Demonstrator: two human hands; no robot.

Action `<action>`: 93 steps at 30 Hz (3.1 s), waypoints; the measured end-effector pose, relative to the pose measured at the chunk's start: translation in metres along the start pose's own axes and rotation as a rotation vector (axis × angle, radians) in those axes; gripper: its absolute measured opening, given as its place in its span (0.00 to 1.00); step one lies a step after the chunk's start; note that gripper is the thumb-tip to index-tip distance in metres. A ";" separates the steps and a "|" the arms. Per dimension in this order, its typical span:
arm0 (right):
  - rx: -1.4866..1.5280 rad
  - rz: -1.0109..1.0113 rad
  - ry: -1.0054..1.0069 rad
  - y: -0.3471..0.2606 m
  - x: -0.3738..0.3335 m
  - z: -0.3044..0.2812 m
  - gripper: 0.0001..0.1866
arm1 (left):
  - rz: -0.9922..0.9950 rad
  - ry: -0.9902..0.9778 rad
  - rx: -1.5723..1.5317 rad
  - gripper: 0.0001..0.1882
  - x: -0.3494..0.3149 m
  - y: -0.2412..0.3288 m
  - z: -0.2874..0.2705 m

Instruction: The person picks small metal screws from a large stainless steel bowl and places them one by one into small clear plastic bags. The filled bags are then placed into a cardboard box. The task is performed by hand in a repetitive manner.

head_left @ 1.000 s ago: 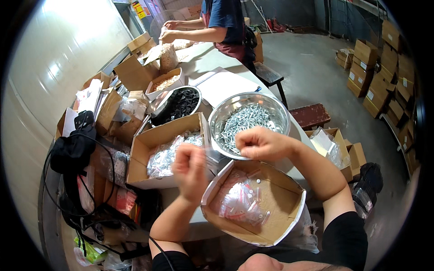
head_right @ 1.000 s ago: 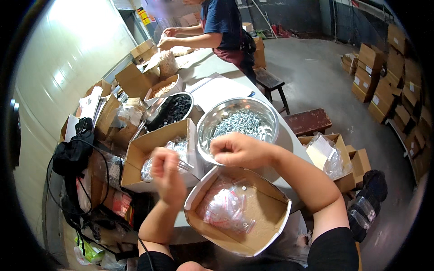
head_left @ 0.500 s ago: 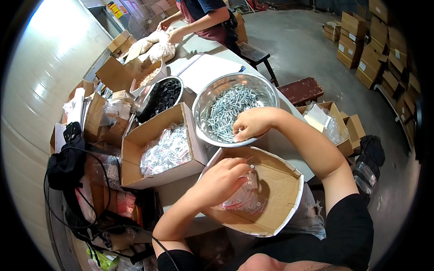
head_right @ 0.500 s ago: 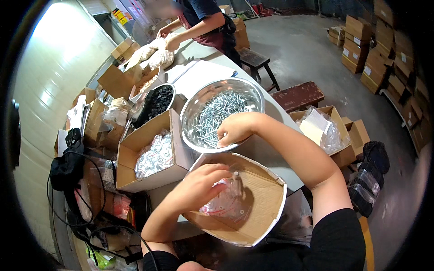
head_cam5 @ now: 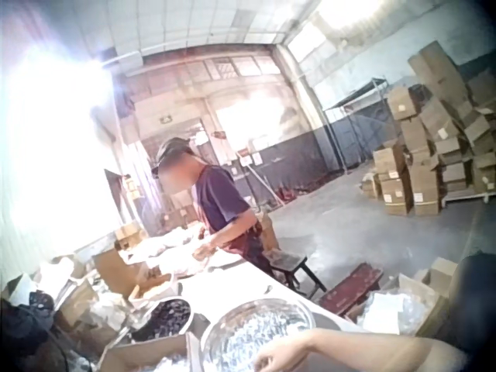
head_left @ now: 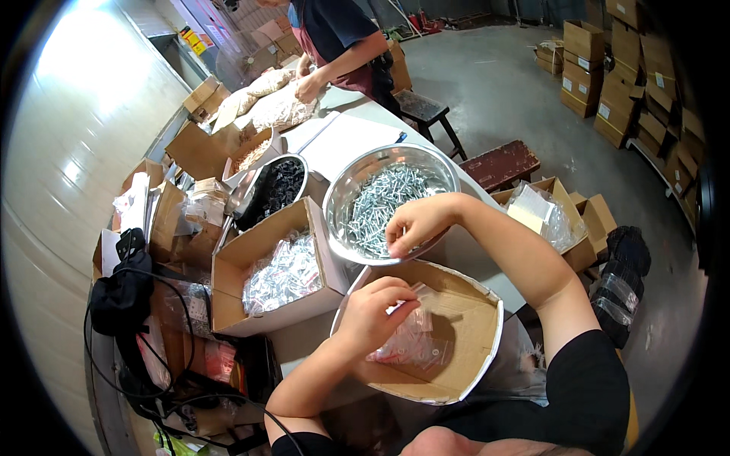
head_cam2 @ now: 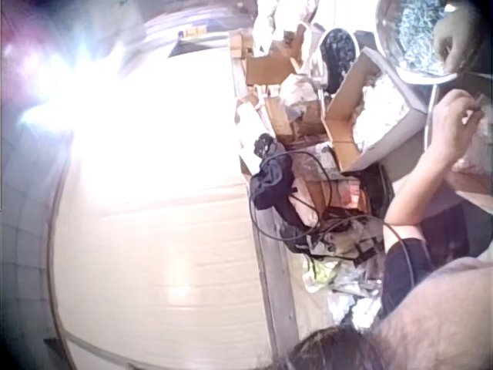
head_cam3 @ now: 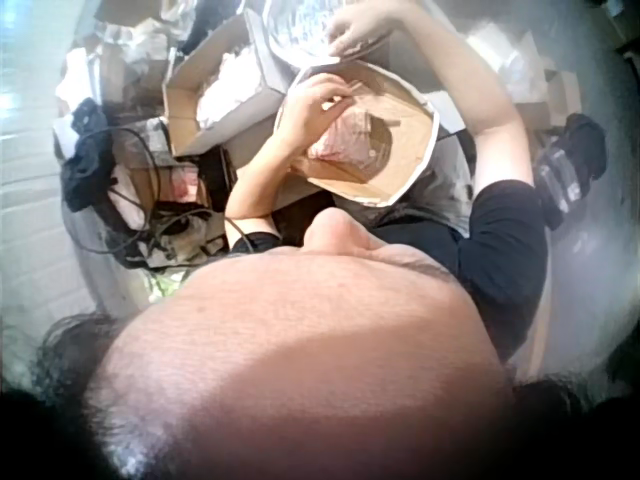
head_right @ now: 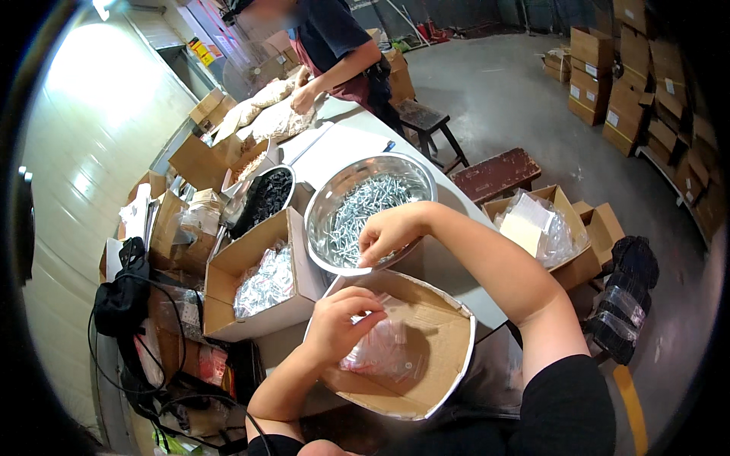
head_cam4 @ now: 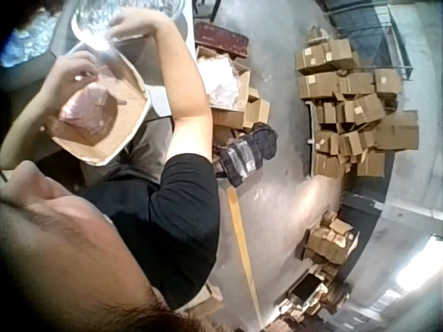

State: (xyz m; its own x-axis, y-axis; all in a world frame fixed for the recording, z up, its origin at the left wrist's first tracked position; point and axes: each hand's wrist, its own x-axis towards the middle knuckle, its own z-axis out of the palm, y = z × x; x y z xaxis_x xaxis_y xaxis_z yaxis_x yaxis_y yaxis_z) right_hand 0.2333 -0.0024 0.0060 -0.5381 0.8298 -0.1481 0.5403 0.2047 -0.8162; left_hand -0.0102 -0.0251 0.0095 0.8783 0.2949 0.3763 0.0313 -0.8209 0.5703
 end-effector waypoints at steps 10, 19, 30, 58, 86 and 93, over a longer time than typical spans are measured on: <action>0.293 -0.041 0.046 -0.001 -0.005 -0.004 0.13 | -0.193 0.177 -0.166 0.08 -0.002 -0.003 -0.003; 0.389 0.094 0.303 -0.002 -0.003 -0.004 0.08 | -0.293 0.313 -0.274 0.08 -0.004 0.002 -0.010; 0.499 0.063 0.328 0.008 -0.001 -0.007 0.08 | -0.154 0.363 -0.319 0.03 0.006 -0.005 -0.010; 0.833 -0.036 0.362 -0.019 -0.011 -0.007 0.19 | -0.567 0.213 -0.937 0.09 0.006 -0.006 -0.017; -0.031 -0.235 0.370 -0.096 -0.023 0.034 0.08 | -0.585 -0.005 -1.120 0.13 0.002 -0.013 -0.011; -0.055 -0.348 0.248 -0.092 -0.024 0.029 0.10 | -0.678 -0.040 -1.060 0.16 0.003 -0.008 -0.018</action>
State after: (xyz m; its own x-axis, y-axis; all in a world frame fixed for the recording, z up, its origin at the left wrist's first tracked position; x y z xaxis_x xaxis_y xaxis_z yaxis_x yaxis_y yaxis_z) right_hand 0.1774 -0.0565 0.0683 -0.5263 0.8047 0.2747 0.3911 0.5159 -0.7622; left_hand -0.0163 -0.0092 0.0191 0.8502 0.4723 -0.2327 0.0995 0.2899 0.9519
